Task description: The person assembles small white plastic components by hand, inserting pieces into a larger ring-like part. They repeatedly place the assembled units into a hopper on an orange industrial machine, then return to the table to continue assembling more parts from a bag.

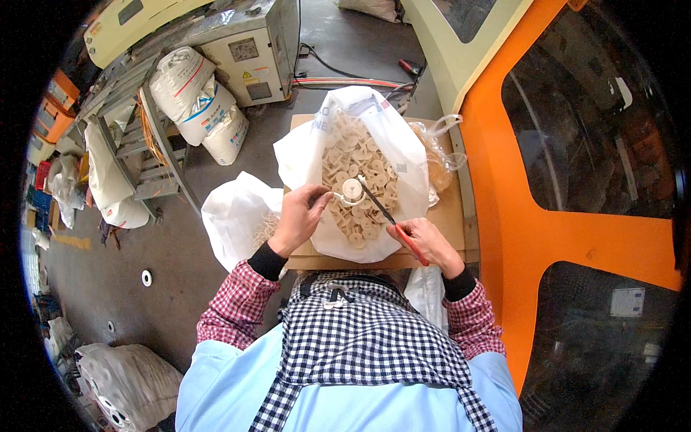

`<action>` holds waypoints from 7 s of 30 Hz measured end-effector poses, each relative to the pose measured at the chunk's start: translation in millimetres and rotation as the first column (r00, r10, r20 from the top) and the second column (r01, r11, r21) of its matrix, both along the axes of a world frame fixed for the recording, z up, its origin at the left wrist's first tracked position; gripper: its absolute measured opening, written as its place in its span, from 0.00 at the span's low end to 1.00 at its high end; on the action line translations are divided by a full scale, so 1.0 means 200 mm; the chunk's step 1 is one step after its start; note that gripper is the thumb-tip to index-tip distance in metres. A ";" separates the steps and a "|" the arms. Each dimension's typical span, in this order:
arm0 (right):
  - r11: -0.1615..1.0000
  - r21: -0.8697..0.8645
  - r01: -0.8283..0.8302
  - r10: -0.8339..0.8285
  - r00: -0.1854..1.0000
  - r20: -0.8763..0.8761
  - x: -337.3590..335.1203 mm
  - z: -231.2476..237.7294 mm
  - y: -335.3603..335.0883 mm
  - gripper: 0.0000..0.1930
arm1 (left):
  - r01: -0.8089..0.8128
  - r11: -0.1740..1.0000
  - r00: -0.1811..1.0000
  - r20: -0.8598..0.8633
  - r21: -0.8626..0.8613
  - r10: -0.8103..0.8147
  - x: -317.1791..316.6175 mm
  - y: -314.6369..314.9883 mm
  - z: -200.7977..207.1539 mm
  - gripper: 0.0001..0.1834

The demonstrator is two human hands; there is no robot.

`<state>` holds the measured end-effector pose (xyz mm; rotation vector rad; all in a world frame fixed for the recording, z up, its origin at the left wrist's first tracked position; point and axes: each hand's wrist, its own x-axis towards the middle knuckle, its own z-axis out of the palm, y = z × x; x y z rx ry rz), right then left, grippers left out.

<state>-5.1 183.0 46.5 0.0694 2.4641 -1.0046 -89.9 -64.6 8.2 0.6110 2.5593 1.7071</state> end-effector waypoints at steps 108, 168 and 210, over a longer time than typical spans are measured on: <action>-0.890 -0.135 0.435 0.240 0.195 -0.951 3.29 1.08 -0.10 0.31 | 0.805 -0.324 -0.361 -0.023 0.497 -0.932 2.28 1.20 0.71 0.04; 0.153 0.426 0.892 -0.725 0.394 -0.565 2.46 -0.54 0.98 0.13 | 0.424 0.863 0.572 -0.820 0.274 -0.021 1.15 1.33 0.50 0.30; 0.264 0.262 0.928 -0.558 0.369 -0.743 2.53 -0.52 0.99 0.10 | 0.481 0.511 -0.288 0.679 0.713 -0.676 1.92 1.94 -0.25 0.17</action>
